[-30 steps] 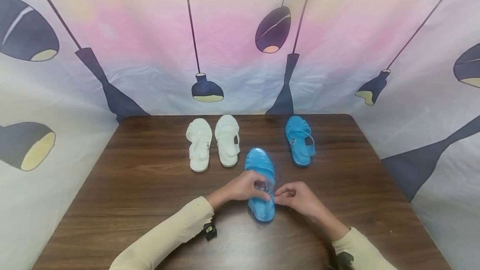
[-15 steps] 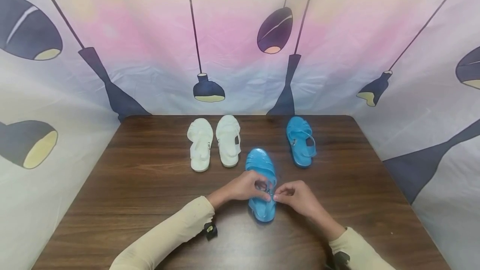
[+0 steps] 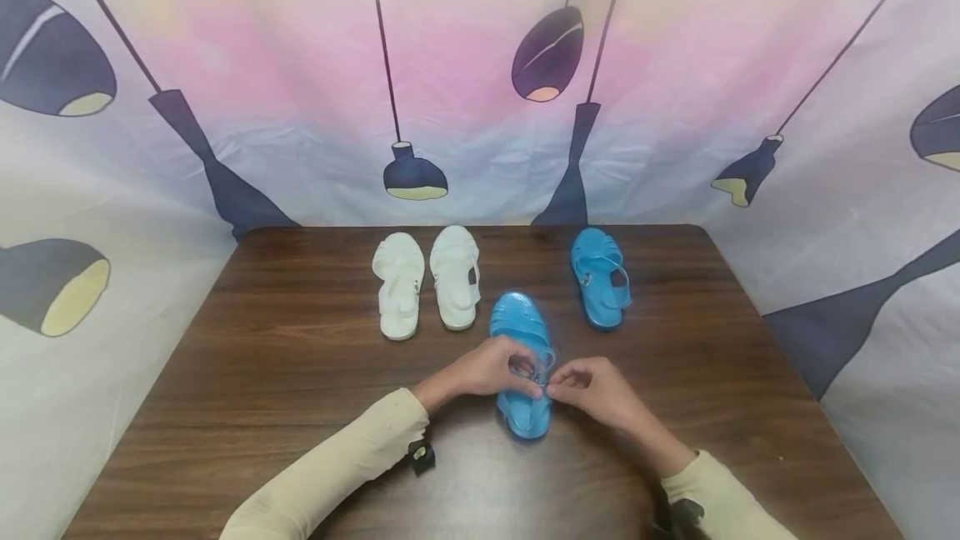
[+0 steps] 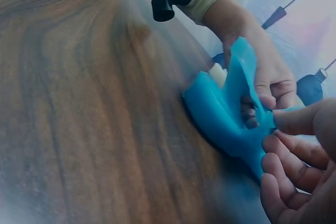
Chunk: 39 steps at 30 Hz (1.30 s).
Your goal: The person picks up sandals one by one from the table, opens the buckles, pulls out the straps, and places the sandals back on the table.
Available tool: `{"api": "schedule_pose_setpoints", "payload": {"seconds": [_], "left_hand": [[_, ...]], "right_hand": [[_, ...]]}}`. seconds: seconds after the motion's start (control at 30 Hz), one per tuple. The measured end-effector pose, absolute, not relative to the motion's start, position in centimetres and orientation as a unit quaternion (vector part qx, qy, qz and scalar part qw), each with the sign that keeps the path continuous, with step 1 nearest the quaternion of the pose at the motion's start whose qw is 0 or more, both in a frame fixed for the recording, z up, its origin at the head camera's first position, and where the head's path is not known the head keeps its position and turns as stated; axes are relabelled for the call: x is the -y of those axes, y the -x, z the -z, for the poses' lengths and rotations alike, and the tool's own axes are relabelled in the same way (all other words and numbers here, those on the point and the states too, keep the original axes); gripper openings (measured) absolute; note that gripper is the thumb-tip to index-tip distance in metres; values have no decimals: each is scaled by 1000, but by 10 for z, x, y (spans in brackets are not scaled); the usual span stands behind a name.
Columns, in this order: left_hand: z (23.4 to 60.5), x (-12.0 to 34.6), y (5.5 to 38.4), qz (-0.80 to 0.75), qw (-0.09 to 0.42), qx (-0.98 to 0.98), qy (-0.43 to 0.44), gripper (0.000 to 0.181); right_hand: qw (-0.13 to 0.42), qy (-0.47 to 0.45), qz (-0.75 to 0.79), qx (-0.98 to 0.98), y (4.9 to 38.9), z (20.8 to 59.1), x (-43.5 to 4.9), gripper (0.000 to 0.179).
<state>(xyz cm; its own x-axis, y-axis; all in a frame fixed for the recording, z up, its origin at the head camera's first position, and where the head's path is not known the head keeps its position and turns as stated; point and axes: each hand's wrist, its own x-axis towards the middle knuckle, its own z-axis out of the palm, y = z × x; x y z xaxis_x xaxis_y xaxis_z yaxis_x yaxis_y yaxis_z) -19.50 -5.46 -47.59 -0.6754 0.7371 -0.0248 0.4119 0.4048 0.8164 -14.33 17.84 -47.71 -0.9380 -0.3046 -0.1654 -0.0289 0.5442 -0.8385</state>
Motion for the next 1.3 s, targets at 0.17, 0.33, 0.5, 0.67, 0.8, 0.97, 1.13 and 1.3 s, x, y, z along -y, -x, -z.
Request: {"api": "schedule_pose_setpoints", "payload": {"seconds": [0.17, 0.33, 0.5, 0.67, 0.8, 0.97, 1.13, 1.3], "left_hand": [[473, 54, 195, -426, 204, -815, -336, 30], [475, 52, 193, -446, 208, -811, -316, 30], [477, 51, 193, -455, 195, -811, -312, 27], [474, 51, 192, -442, 182, -820, -313, 22], [473, 51, 191, -431, 174, -827, -316, 18], [475, 51, 189, -436, 179, -825, -313, 15], [474, 52, 187, -442, 190, -820, -311, 15], [474, 52, 188, -442, 198, -819, -308, 15]], "right_hand": [[146, 88, 501, -848, 146, 471, -180, 29], [138, 69, 509, -847, 148, 468, -174, 36], [113, 60, 504, -854, 150, 467, -170, 32], [94, 63, 490, -864, 149, 463, -167, 25], [78, 68, 476, -873, 148, 460, -165, 21], [63, 79, 460, -882, 146, 459, -164, 16], [56, 77, 455, -885, 143, 459, -163, 14], [40, 72, 455, -886, 142, 459, -161, 12]]}}
